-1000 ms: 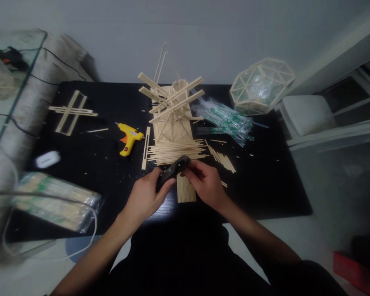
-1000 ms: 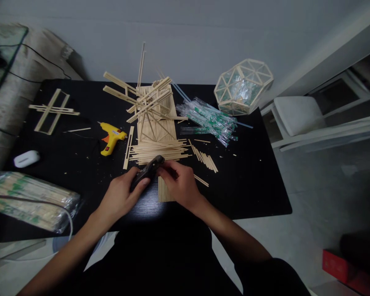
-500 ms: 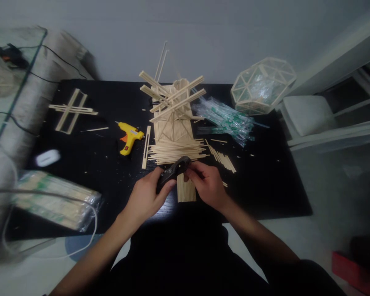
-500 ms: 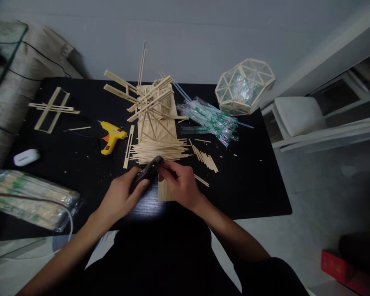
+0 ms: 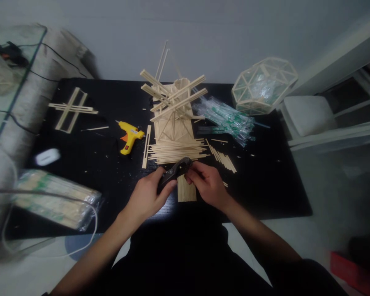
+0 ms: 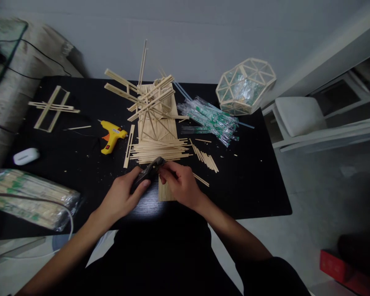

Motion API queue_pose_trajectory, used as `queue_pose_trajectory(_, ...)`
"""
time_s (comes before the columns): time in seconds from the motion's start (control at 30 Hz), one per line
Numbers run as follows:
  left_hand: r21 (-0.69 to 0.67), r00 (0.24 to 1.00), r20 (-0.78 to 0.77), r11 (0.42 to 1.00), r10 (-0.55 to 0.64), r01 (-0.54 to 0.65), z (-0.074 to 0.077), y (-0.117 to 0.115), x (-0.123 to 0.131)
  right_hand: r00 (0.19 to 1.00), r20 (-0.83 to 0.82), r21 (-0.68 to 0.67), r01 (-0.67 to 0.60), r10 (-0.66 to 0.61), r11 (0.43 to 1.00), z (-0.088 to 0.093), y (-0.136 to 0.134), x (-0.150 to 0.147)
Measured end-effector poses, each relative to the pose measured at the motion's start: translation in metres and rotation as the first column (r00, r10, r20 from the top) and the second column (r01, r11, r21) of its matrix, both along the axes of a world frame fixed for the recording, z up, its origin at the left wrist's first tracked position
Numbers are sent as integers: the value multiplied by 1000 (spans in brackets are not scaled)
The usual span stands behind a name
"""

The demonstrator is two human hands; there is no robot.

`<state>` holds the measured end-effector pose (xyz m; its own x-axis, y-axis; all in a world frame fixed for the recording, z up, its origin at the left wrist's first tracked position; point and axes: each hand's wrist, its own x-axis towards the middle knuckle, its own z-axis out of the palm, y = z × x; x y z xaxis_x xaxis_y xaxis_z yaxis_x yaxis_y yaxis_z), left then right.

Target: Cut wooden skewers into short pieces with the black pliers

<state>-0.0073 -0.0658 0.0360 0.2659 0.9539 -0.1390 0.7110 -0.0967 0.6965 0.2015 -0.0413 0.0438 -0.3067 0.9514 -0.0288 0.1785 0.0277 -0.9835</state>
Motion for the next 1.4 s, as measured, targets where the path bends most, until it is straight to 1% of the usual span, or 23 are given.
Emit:
queue_pose_trajectory(0.17,-43,997,-70,999,13,-16,-1,-1,0,999,19,-8,38,-38,999,-2,-2,-3)
queue_pose_trajectory(0.33,-48,990,-141,999,16,-23,-3,-1,2,997,17,-42,73,-72,996,-8,-5,-4)
queue_pose_trajectory(0.5,-61,984,-175,998,11,-22,-4,-3,3,998,25,-51,58,-57,997,-9,-5,-1)
queue_pose_trajectory(0.77,21,998,-51,999,-33,34,-5,-3,-3,997,-17,-37,-72,71,997,-6,0,7)
queue_pose_trajectory(0.9,21,998,-38,999,-48,49,-7,-4,-5,996,-30,-43,-88,86,995,-6,1,7)
queue_pose_trajectory(1.2,-1,999,-18,999,-46,46,-4,-4,-3,982,-156,-123,-130,111,984,-4,3,6)
queue_pose_trajectory(1.4,-12,997,-1,997,-71,71,-4,-5,-4,971,-210,-188,-151,110,970,-6,1,8)
